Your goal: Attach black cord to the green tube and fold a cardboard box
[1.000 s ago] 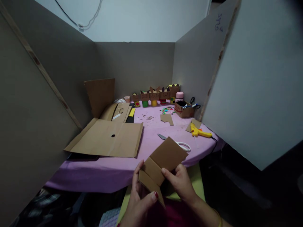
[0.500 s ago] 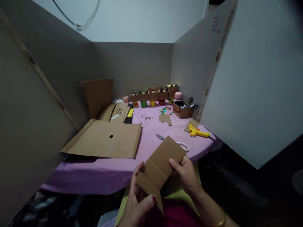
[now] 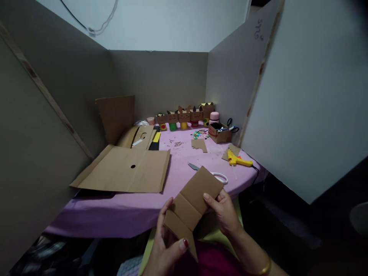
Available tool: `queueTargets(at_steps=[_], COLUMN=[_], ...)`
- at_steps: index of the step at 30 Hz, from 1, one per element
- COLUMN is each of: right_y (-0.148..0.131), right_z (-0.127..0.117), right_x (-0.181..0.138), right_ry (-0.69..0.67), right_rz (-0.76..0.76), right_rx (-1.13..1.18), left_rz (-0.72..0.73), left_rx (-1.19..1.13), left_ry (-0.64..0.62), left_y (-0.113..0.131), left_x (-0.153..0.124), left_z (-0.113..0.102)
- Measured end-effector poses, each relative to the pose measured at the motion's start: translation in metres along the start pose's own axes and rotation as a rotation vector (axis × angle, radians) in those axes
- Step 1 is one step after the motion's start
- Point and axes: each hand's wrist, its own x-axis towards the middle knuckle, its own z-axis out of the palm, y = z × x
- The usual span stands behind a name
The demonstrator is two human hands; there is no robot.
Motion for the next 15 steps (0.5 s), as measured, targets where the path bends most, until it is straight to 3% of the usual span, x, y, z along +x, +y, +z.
queueTargets(at_steps=[15], right_y=[0.0029], right_z=[0.0006], right_x=[-0.0012], right_ry=[0.008], right_rz=[0.009], right_rx=[-0.025], left_rz=[-0.023], left_rx=[-0.011], left_ry=[0.041], left_y=[-0.0005], left_x=[0.001], left_z=[-0.0025])
